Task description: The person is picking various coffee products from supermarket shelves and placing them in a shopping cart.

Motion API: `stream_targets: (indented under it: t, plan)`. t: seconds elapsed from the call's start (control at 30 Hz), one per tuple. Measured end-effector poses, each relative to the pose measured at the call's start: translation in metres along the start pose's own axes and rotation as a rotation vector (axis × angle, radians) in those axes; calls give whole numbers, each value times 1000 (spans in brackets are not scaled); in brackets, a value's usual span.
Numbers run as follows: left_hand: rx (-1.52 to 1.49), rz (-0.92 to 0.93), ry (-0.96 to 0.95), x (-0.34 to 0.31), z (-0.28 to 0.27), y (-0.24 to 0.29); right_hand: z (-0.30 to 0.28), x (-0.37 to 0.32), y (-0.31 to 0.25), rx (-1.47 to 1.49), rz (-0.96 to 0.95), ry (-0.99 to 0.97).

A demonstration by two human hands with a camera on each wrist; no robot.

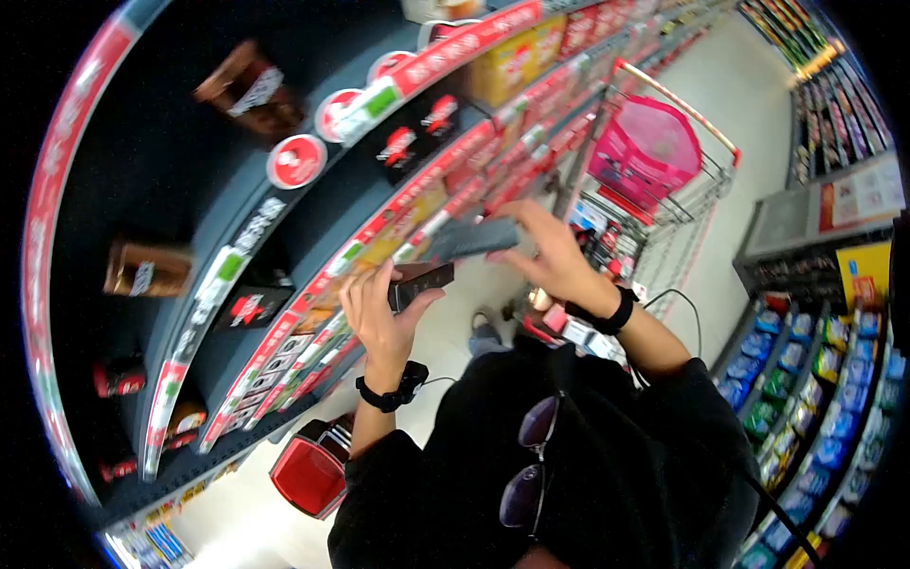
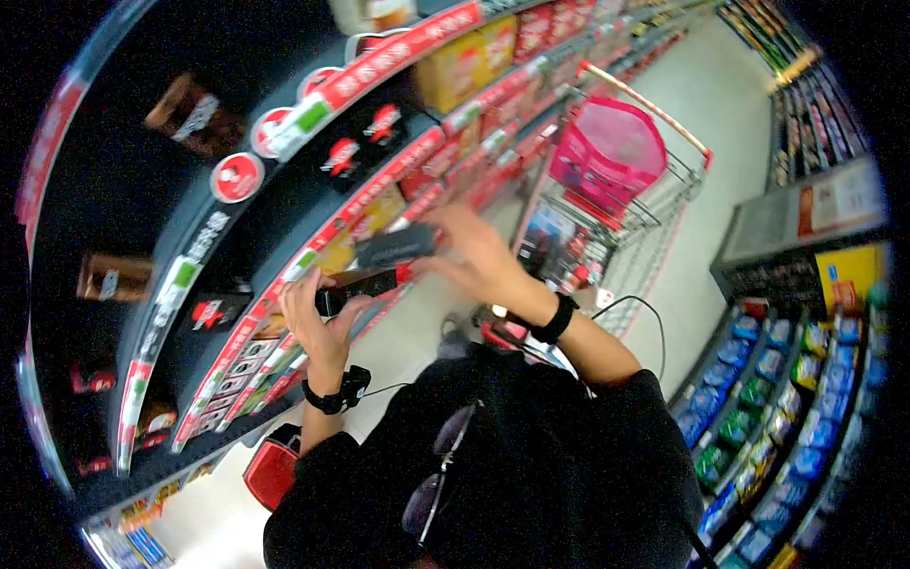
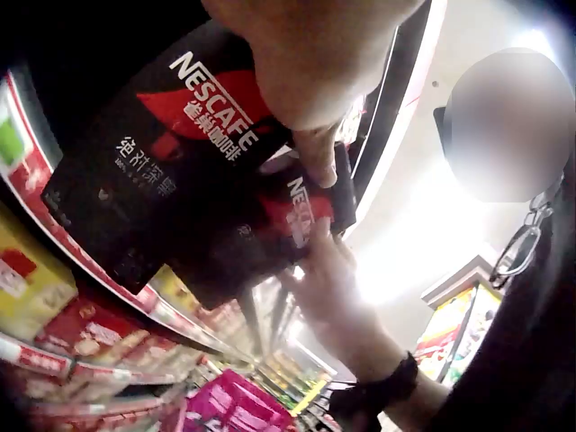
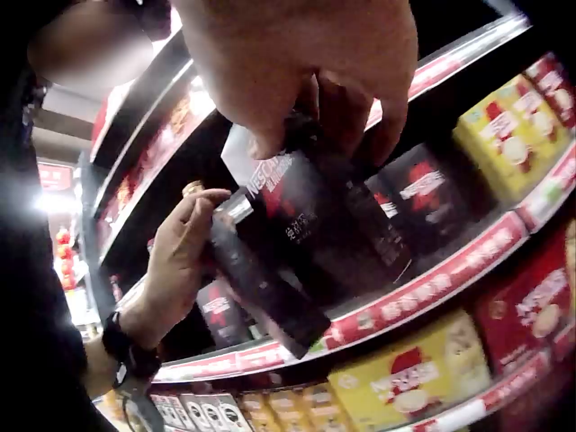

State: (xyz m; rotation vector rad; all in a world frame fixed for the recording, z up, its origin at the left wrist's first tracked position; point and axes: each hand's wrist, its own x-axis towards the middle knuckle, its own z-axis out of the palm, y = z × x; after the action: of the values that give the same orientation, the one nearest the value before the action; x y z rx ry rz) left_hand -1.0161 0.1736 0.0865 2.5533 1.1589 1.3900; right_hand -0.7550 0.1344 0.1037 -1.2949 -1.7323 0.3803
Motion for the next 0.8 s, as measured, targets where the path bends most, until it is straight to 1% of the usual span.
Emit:
stream_targets:
  t: [0.03, 0.1, 0.13, 0.17, 0.2, 0.23, 0.3, 0.37, 0.4, 0.47, 0.5, 0.53, 0.57, 0.63, 0.67, 0.7, 0.77, 0.8]
  plan:
    - [-77, -22, -44, 0, 14, 12, -20, -20, 10, -25, 106, 41]
    - [-165, 32, -119, 2, 46, 42, -59, -64, 39, -173, 417, 139]
    - [-198, 65, -151, 5, 64, 58, -75, -87, 60, -197, 462, 217]
    - [-309, 82, -192, 0, 89, 69, -88, -110, 83, -215, 500, 298]
    - [-359, 122, -234, 1, 112, 85, -100, -135, 105, -266, 676, 339]
    - [-406, 162, -277, 1, 134, 101, -111, -159, 123, -240, 797, 374]
    - [-435, 225, -399, -11, 187, 125, -122, -215, 165, -431, 953, 305]
    - [-468, 268, -506, -29, 238, 148, -115, -271, 206, -474, 1040, 274]
    - [-456, 313, -572, -40, 260, 157, -105, -300, 225, -536, 967, 306]
    - [-394, 404, -672, -63, 300, 171, -98, -326, 239, -452, 1161, 184]
    - [-343, 446, -705, -76, 317, 176, -89, -345, 253, -414, 1137, 215]
    - [-288, 489, -735, -87, 334, 180, -85, -355, 259, -411, 1186, 209]
    - [-262, 489, -755, -95, 350, 183, -82, -361, 267, -405, 1236, 205]
    - [-210, 487, -805, -111, 374, 189, -78, -384, 295, -387, 1279, 113]
    - [-174, 491, -868, -117, 383, 192, -77, -395, 302, -377, 1303, 65]
    - [-170, 494, -931, -125, 391, 193, -86, -396, 306, -311, 1402, -39]
    - [-163, 497, -1047, -133, 404, 193, -93, -399, 312, -345, 1456, 25]
    - [-179, 463, -1128, -136, 407, 192, -95, -402, 314, -342, 1407, 10]
